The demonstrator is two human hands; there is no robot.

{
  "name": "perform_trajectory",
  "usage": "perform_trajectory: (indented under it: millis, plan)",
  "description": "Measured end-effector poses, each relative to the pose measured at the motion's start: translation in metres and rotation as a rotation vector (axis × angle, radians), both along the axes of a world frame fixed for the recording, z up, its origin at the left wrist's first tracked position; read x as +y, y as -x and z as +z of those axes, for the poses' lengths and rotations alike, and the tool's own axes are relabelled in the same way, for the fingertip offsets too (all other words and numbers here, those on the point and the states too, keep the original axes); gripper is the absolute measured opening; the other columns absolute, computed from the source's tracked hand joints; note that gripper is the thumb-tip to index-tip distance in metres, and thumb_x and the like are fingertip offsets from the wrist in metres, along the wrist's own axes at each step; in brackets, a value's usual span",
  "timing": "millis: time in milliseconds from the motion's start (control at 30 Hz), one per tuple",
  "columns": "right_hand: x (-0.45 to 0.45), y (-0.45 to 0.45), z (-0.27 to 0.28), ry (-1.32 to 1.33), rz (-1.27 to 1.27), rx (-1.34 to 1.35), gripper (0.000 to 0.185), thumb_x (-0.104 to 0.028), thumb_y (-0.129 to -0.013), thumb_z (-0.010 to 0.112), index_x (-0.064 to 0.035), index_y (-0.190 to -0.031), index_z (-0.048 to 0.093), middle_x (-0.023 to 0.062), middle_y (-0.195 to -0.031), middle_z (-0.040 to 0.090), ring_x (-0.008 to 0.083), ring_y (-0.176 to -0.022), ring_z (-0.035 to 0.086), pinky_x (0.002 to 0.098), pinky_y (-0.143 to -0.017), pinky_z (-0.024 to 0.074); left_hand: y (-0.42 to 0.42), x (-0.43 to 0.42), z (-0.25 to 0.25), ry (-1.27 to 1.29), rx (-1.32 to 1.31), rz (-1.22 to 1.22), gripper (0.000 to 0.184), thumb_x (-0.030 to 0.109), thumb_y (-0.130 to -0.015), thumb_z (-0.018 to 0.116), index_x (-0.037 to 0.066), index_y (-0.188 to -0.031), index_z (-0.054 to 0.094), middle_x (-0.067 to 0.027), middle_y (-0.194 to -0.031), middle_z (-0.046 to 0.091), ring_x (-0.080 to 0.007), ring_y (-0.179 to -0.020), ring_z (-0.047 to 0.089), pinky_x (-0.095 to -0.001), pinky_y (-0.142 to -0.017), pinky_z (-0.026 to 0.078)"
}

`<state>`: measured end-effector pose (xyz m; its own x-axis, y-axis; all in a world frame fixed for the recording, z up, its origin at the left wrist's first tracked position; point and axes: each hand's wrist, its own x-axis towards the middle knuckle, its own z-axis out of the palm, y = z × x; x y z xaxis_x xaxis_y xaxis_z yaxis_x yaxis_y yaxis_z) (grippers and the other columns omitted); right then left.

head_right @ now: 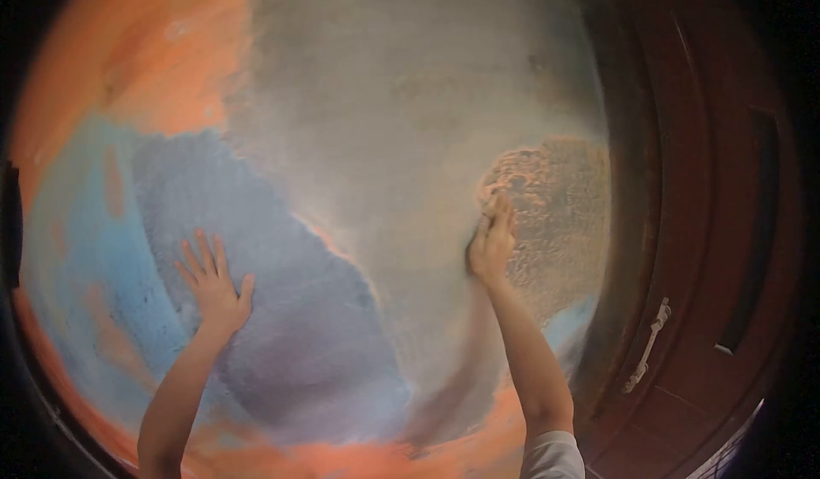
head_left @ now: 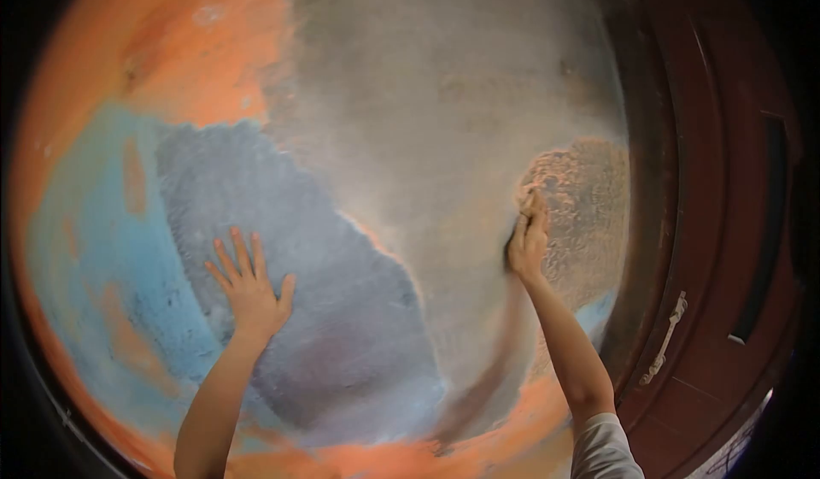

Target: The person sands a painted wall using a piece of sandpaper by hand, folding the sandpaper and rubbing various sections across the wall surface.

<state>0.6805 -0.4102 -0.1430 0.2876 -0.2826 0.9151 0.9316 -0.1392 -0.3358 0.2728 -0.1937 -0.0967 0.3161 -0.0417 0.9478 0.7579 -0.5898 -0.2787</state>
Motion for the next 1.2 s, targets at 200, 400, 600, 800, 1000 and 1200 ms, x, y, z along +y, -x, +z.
perform_trajectory:
  millis: [200, 400, 600, 800, 1000, 1200]
  plan:
    - [-0.025, -0.004, -0.035, 0.355, 0.074, -0.338, 0.047, -0.008, -0.094, 0.043, 0.0094, -0.138, 0.035, 0.0285, -0.133, 0.046, 0.0462, -0.121, 0.044, 0.0492, -0.105, 0.0310, -0.140, -0.080, 0.040, 0.000, 0.143, -0.074, 0.080, 0.049, -0.087, 0.053, 0.008, -0.150, 0.025, -0.0205, -0.157, 0.009, -0.0450, -0.143, 0.006, -0.0657, -0.110, 0.001]
    - [-0.030, -0.042, 0.028, 0.128, 0.204, -0.140, 0.045, -0.007, -0.094, 0.041, 0.0108, -0.135, 0.037, 0.0268, -0.122, 0.049, 0.0414, -0.103, 0.047, 0.0508, -0.095, 0.0317, -0.185, -0.103, 0.047, -0.047, 0.132, -0.106, 0.079, 0.048, -0.081, 0.060, 0.019, -0.149, 0.031, -0.0148, -0.158, 0.015, -0.0406, -0.144, 0.011, -0.0626, -0.112, 0.003]
    - [-0.064, -0.073, 0.033, 0.252, 0.252, -0.288, 0.041, -0.003, -0.084, 0.052, 0.0048, -0.124, 0.048, 0.0192, -0.111, 0.054, 0.0404, -0.095, 0.054, 0.0485, -0.081, 0.0418, -0.185, -0.104, 0.047, -0.084, 0.105, -0.093, 0.079, 0.047, -0.080, 0.061, 0.020, -0.148, 0.033, -0.0127, -0.158, 0.017, -0.0388, -0.144, 0.011, -0.0609, -0.113, 0.004]
    - [-0.061, -0.080, 0.024, 0.373, -0.069, -0.525, 0.047, 0.003, -0.081, 0.047, 0.0025, -0.127, 0.048, 0.0225, -0.113, 0.056, 0.0406, -0.104, 0.055, 0.0473, -0.083, 0.0447, -0.191, -0.104, 0.046, -0.111, 0.074, -0.131, 0.077, 0.051, -0.081, 0.059, 0.022, -0.148, 0.033, -0.0122, -0.158, 0.016, -0.0381, -0.145, 0.008, -0.0629, -0.112, 0.003]
    - [-0.051, -0.084, 0.029, 0.294, -0.020, -0.223, 0.047, -0.002, -0.081, 0.053, -0.0036, -0.128, 0.051, 0.0164, -0.120, 0.057, 0.0343, -0.104, 0.057, 0.0441, -0.074, 0.0490, -0.217, -0.110, 0.045, -0.113, 0.001, -0.126, 0.084, 0.053, -0.084, 0.056, 0.012, -0.150, 0.026, -0.0201, -0.157, 0.012, -0.0424, -0.144, 0.006, -0.0665, -0.109, 0.003]
    - [-0.084, -0.142, 0.012, 0.249, 0.311, -0.467, 0.044, 0.000, -0.084, 0.052, -0.0026, -0.128, 0.050, 0.0222, -0.123, 0.054, 0.0357, -0.119, 0.051, 0.0468, -0.099, 0.0379, -0.254, -0.136, 0.054, -0.051, 0.120, -0.147, 0.088, 0.051, -0.084, 0.055, 0.002, -0.149, 0.022, -0.0249, -0.156, 0.009, -0.0457, -0.143, 0.005, -0.0659, -0.109, 0.001]
